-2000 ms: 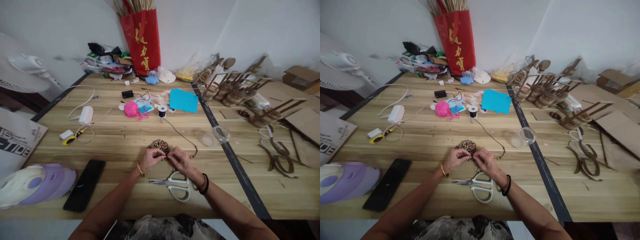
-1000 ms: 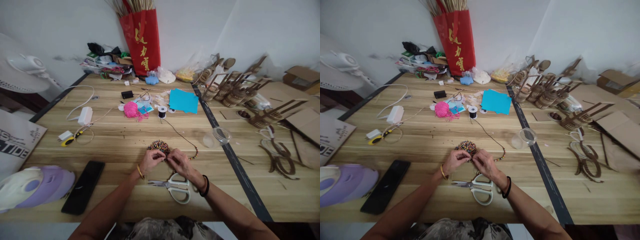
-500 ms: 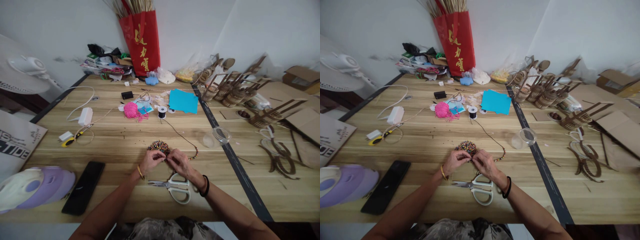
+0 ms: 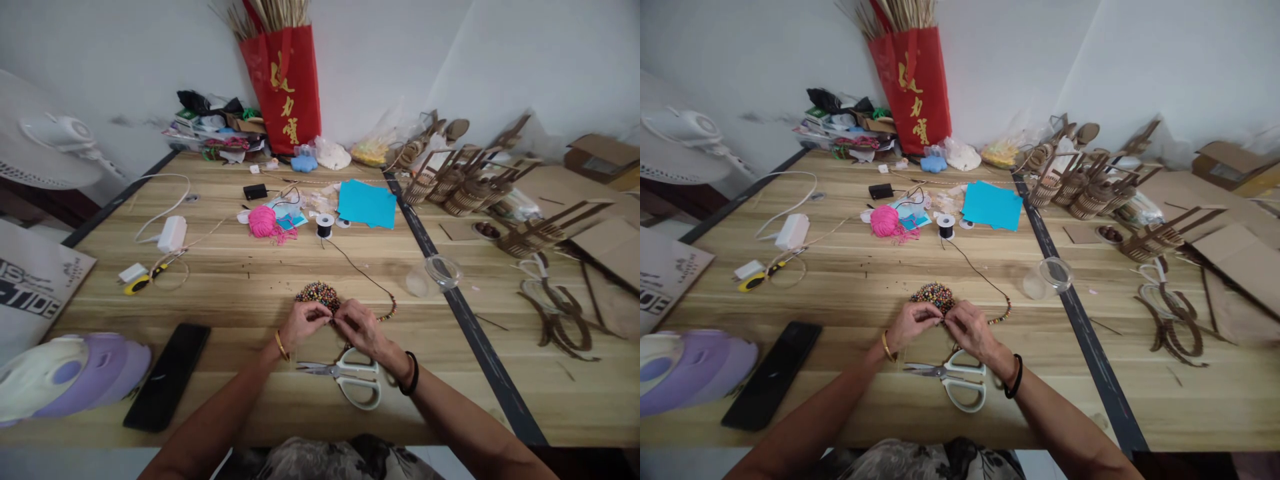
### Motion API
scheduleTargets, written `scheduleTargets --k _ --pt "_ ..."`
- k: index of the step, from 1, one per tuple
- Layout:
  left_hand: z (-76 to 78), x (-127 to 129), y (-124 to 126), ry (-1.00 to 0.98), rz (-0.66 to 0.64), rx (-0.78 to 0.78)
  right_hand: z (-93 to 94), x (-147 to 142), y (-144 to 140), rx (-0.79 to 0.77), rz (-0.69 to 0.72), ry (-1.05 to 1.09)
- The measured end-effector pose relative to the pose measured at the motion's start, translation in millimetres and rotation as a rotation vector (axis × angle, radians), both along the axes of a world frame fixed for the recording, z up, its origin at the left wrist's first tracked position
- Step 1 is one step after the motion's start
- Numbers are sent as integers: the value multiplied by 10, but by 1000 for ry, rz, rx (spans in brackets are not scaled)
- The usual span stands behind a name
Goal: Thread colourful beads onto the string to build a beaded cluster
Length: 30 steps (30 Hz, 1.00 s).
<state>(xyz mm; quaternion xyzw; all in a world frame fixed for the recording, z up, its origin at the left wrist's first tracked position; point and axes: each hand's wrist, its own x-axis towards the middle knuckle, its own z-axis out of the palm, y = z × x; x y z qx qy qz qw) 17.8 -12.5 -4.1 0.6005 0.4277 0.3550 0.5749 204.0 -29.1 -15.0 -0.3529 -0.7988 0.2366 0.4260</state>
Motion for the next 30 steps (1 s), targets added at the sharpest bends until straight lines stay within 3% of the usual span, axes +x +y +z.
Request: scheduleTargets --k 30 --pt "17 3 -2 1 -16 45 6 -2 -16 -5 -9 2"
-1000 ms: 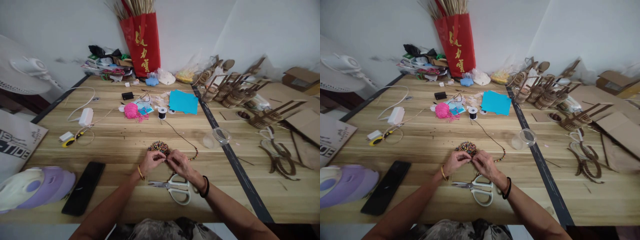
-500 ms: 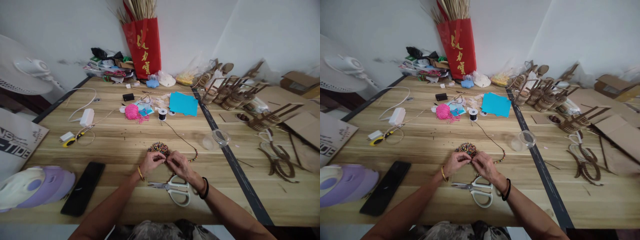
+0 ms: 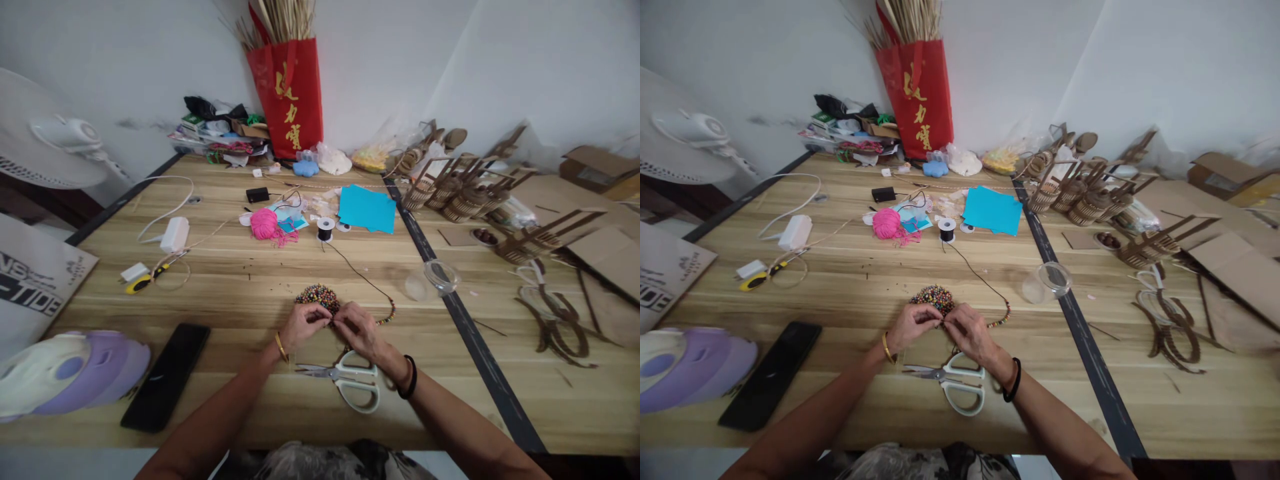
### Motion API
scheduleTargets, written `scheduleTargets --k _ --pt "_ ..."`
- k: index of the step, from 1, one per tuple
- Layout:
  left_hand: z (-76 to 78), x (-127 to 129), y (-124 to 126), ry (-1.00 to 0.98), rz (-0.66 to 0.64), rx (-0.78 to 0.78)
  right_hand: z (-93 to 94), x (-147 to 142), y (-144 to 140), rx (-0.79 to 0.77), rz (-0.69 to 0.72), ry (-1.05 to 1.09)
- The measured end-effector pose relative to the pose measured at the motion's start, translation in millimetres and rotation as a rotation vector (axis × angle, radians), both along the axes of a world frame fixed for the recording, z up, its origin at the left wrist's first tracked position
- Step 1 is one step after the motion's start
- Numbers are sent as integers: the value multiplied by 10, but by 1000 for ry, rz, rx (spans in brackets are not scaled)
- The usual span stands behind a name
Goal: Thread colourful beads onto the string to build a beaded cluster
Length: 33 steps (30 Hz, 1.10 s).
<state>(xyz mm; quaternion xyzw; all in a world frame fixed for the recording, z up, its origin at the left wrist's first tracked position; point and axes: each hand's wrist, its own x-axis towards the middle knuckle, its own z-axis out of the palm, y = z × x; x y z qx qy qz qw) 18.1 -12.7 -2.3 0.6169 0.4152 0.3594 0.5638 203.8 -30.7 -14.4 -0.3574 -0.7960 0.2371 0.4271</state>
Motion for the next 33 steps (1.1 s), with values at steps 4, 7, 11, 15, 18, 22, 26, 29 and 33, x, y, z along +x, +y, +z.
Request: scheduleTargets --k 4,7,11,15,18,22,26,29,33 --pt "11 -4 -3 1 -6 5 5 1 -3 -8 7 3" --pt "6 -5 -1 2 -3 16 16 3 -5 -10 10 -12" --pt "-11 -5 3 8 -1 26 36 3 -7 -8 9 -27" --pt "-11 -3 2 -4 -4 20 43 2 -9 -5 3 -16" --pt "-2 -2 -2 -9 -4 14 37 5 -9 -8 5 -21" --pt "8 2 -4 -8 -6 1 32 7 -8 -11 4 -25" --pt "7 4 -5 -11 -9 -13 29 5 -5 -3 2 -17" --pt "1 2 -4 -12 -7 -15 21 4 -5 1 1 -22" --pt "-6 1 -5 -15 -4 -13 15 4 -6 -2 2 -21"
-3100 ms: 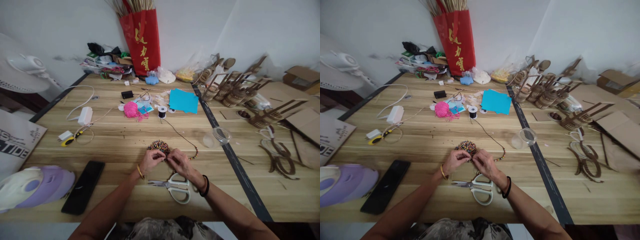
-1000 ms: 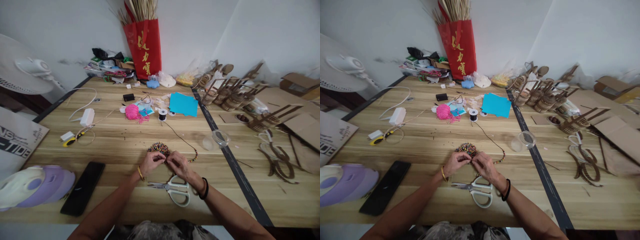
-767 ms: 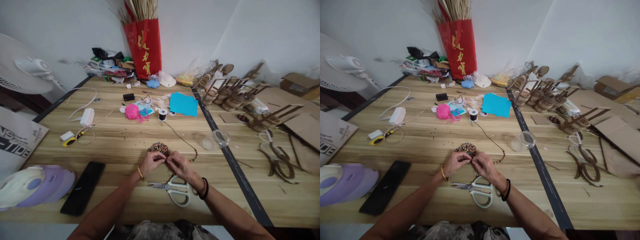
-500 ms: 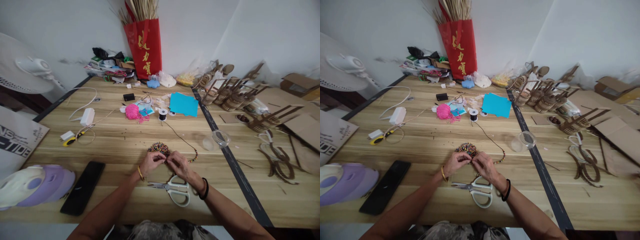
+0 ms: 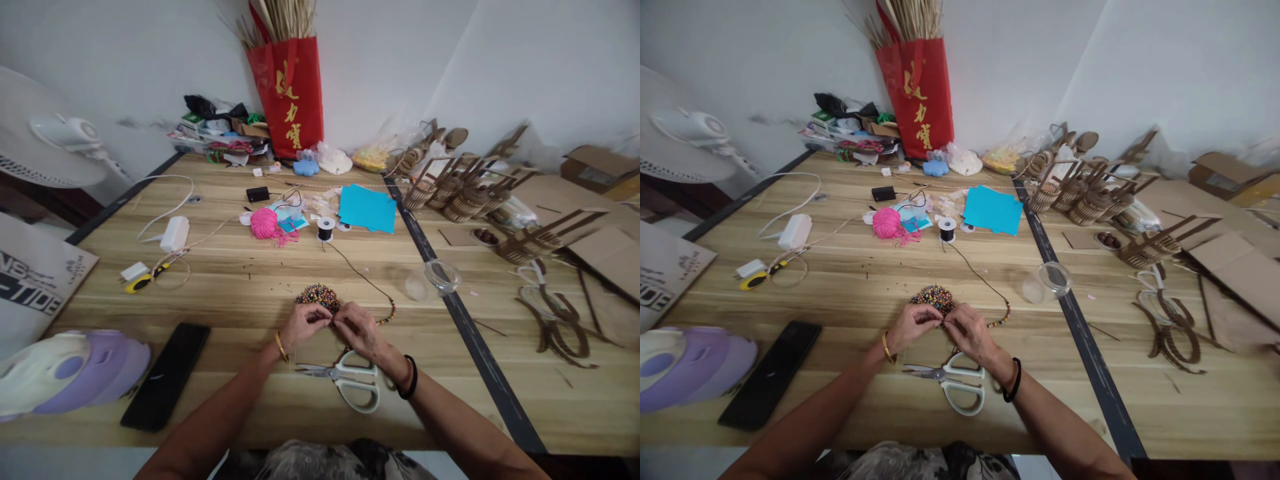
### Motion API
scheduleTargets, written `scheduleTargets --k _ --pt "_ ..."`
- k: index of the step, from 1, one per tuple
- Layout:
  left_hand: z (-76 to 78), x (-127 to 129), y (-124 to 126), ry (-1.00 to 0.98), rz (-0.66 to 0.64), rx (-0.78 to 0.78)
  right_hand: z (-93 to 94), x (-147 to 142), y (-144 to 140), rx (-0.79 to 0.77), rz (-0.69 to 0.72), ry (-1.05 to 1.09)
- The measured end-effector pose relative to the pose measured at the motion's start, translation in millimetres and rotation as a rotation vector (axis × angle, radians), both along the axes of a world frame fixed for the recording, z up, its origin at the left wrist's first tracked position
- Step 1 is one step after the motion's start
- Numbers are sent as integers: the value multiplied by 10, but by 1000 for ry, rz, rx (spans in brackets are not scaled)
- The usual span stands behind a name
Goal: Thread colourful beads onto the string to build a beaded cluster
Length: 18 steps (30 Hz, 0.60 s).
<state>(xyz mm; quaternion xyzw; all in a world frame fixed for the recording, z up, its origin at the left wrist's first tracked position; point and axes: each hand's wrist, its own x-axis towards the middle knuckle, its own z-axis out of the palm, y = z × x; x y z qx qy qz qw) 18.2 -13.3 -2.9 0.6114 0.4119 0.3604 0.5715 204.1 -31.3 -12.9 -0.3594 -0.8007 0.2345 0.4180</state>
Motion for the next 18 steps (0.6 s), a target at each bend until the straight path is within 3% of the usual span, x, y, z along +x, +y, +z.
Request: scheduleTargets --k 18 --pt "-2 0 4 13 23 11 36 2 -5 -11 8 12"
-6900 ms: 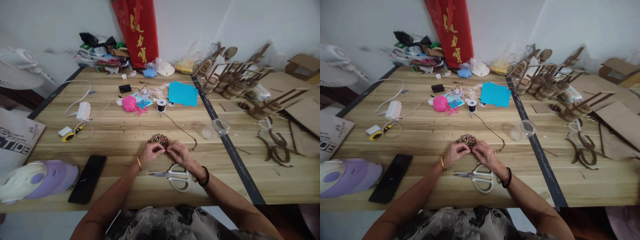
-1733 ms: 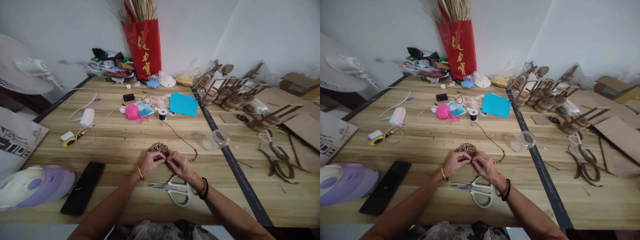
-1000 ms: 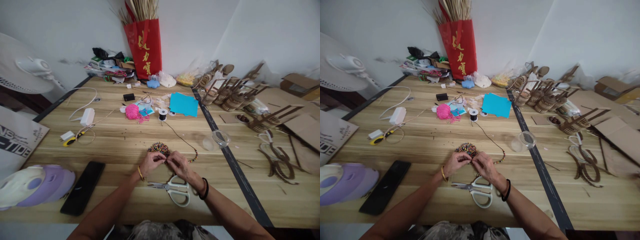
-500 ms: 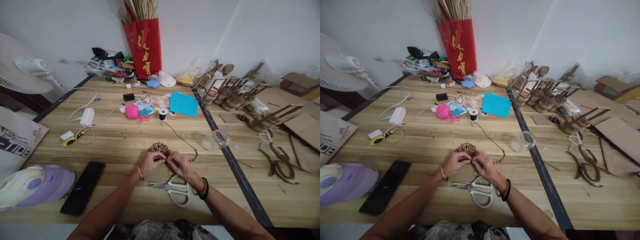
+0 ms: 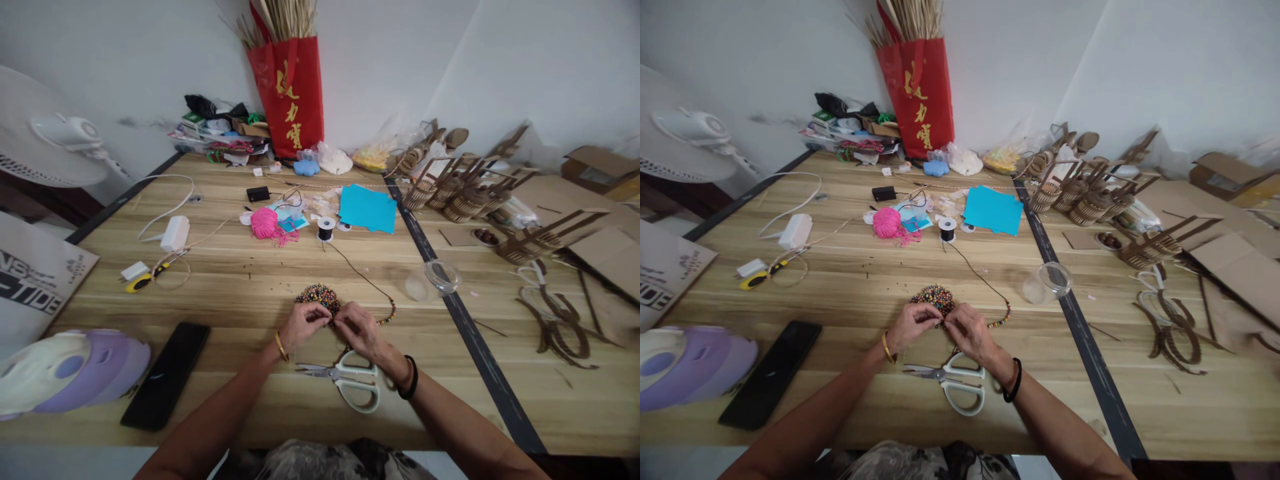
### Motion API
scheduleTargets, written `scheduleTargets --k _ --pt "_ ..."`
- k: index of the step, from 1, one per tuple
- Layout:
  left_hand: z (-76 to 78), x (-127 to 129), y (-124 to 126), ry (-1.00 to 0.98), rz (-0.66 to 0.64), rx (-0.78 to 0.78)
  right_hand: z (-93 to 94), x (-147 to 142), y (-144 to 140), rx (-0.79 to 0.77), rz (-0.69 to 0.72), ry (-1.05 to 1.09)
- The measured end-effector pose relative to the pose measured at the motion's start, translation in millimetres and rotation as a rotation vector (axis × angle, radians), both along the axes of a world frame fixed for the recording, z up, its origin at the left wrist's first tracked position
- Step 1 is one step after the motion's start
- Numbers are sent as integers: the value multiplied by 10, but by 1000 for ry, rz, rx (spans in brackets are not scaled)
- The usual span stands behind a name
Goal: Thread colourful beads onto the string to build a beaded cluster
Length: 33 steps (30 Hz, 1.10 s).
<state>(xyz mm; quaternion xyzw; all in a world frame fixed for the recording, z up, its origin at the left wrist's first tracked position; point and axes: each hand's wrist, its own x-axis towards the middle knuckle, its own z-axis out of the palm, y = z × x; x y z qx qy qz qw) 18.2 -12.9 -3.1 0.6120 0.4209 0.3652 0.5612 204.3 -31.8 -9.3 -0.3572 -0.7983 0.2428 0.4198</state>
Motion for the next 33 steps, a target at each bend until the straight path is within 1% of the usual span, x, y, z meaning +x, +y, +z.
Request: scheduleTargets --k 7,15,25,33 --pt "-3 5 1 4 8 9 -23 3 5 8 2 -7" --pt "-9 5 1 12 7 -1 -2 2 7 13 -3 -7" --pt "-2 3 0 7 -20 4 -58 -1 11 21 -12 -6" --pt "-6 4 -5 -8 -25 -10 -40 -1 8 2 -8 -8"
